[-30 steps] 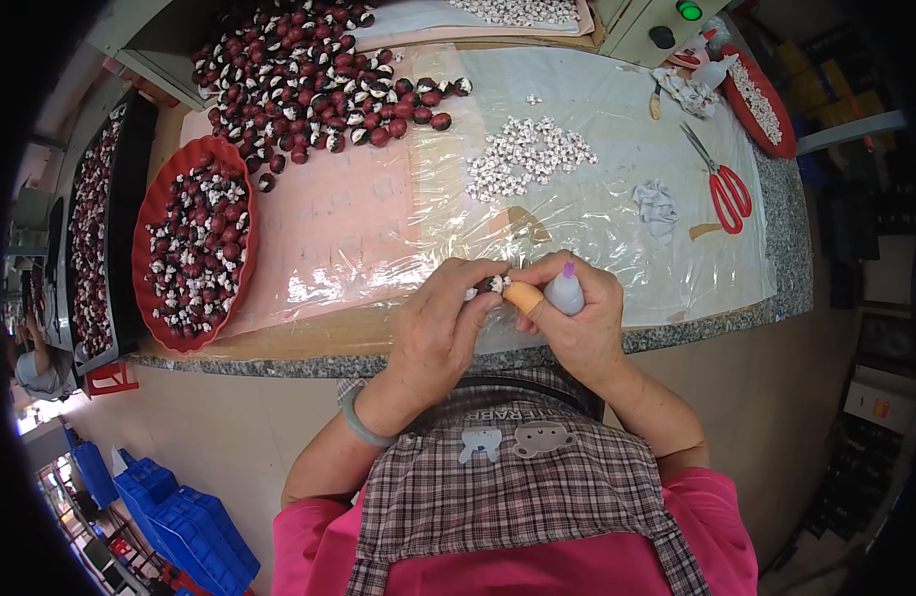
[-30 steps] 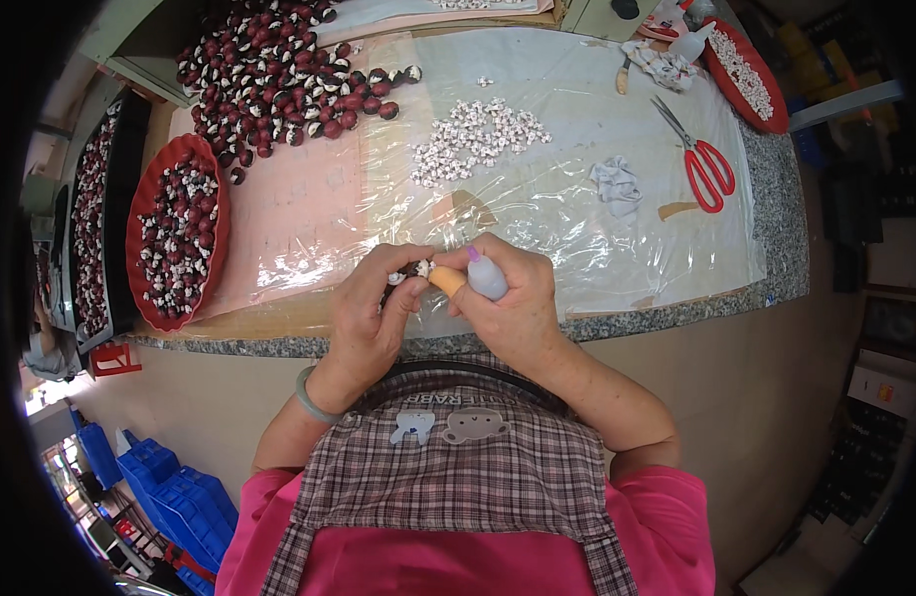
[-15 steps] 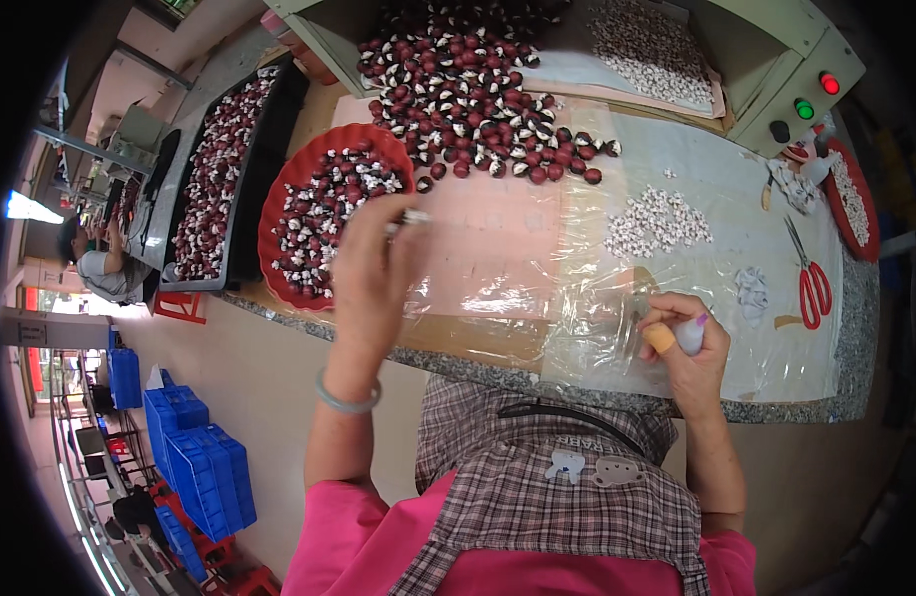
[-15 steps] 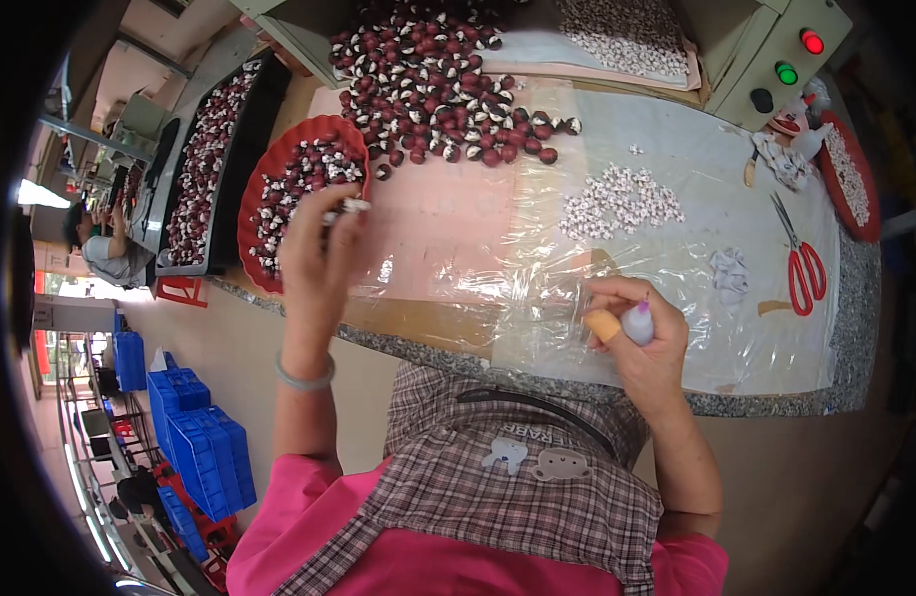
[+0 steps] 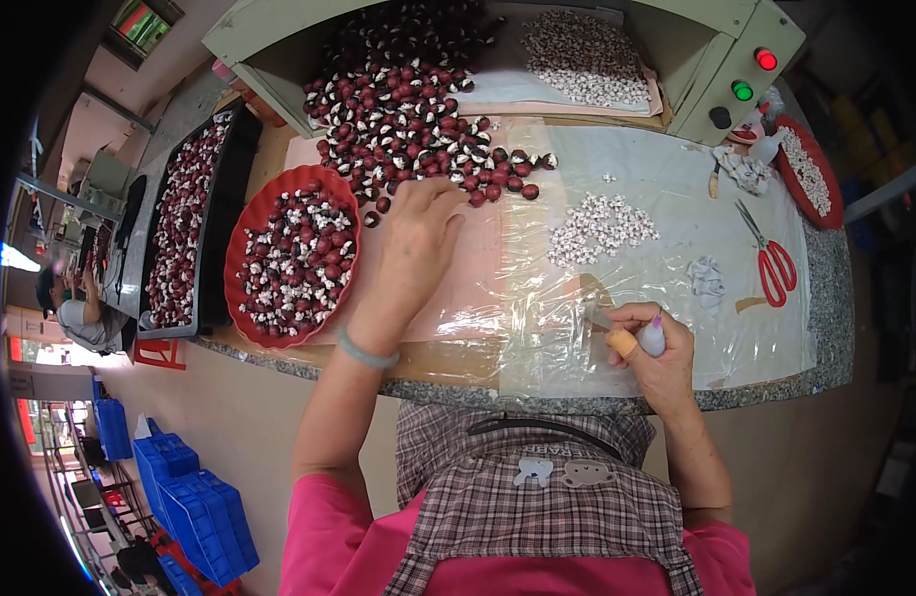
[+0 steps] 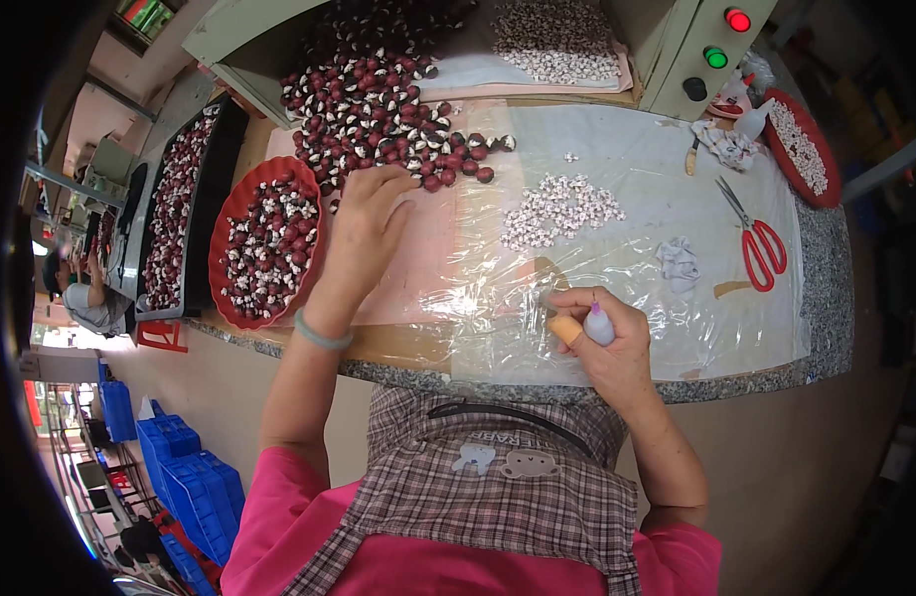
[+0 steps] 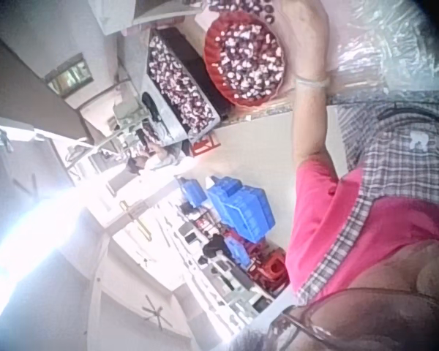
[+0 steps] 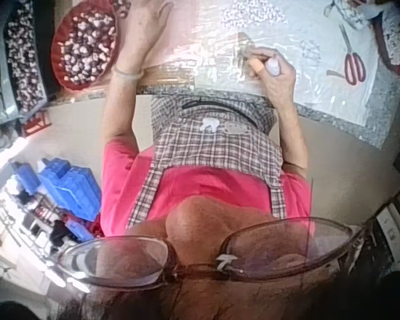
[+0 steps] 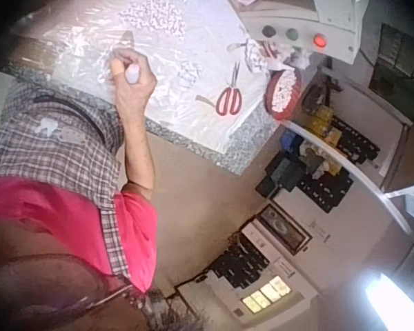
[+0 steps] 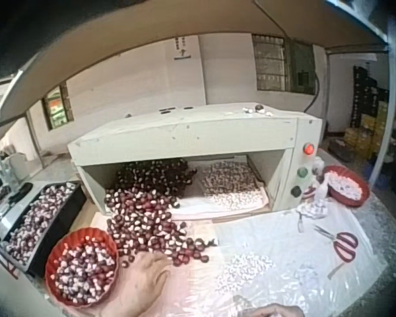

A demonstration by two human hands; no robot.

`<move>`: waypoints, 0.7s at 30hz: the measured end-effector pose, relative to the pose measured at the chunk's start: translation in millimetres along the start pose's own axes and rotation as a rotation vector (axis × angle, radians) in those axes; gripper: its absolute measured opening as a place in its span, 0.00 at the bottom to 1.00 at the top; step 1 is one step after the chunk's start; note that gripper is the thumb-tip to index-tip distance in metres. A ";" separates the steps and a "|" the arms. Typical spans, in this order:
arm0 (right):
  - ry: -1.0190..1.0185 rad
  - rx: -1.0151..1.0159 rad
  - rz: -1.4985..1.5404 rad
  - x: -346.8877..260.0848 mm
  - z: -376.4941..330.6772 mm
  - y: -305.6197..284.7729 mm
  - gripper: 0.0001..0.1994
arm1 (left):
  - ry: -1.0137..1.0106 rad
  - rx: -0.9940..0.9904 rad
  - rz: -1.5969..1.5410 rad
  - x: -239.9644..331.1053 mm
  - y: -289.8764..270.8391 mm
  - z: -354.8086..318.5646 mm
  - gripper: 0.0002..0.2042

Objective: Manually glue small plastic flower components together at a factory workbench.

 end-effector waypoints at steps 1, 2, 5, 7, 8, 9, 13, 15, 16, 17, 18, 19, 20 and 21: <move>-0.006 -0.004 -0.011 -1.5 -0.9 -0.2 0.09 | 0.002 0.002 -0.002 -3.3 9.4 4.9 0.12; -0.013 -0.009 -0.020 -2.7 -1.7 -0.6 0.09 | -0.008 -0.022 0.017 -7.7 18.2 9.3 0.11; -0.018 -0.005 -0.047 -1.3 -3.5 -5.1 0.09 | 0.025 -0.018 0.056 -13.1 34.4 16.3 0.10; -0.024 0.006 -0.039 -0.2 -4.3 -8.0 0.09 | 0.013 -0.045 0.196 -8.2 36.5 15.7 0.11; -0.034 0.010 -0.032 -0.6 -4.0 -8.8 0.09 | 0.014 -0.048 0.196 -6.5 35.2 13.9 0.11; -0.025 0.017 -0.033 0.7 -2.6 -9.9 0.09 | -0.006 -0.012 0.159 -7.9 33.3 11.8 0.11; 0.041 -0.018 -0.015 4.7 1.3 -6.6 0.08 | -0.059 -0.022 0.070 -6.7 32.6 0.1 0.11; 0.054 -0.028 -0.007 4.4 1.4 -5.0 0.08 | -0.096 -0.027 0.014 -10.0 33.0 -2.8 0.11; 0.047 -0.034 -0.005 3.2 1.2 -4.1 0.09 | -0.017 -0.050 0.010 -6.7 33.6 -2.2 0.12; 0.041 -0.040 -0.003 2.1 0.9 -3.4 0.09 | 0.062 -0.074 0.006 -2.6 34.2 -3.0 0.13; 0.042 -0.039 -0.004 1.1 1.5 -3.9 0.09 | 0.062 -0.074 0.004 -1.3 32.8 -2.4 0.13; 0.061 -0.053 -0.016 0.9 2.0 -3.7 0.12 | 0.001 -0.122 -0.037 -1.6 33.1 -2.1 0.12; 0.081 -0.067 -0.029 1.4 2.7 -3.5 0.14 | -0.060 -0.171 -0.079 -1.2 33.8 -2.9 0.11; 0.056 -0.067 0.024 2.0 3.1 -2.7 0.16 | -0.061 -0.176 -0.085 3.1 33.5 -6.0 0.11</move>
Point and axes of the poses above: each hand's wrist, its own z-axis towards the middle knuckle, its own y-axis out of the palm, x = y × z, the point moved 6 cm from there along z, towards the middle knuckle, and after that the axes turned 11 degrees about -z, right-handed, at the moved point
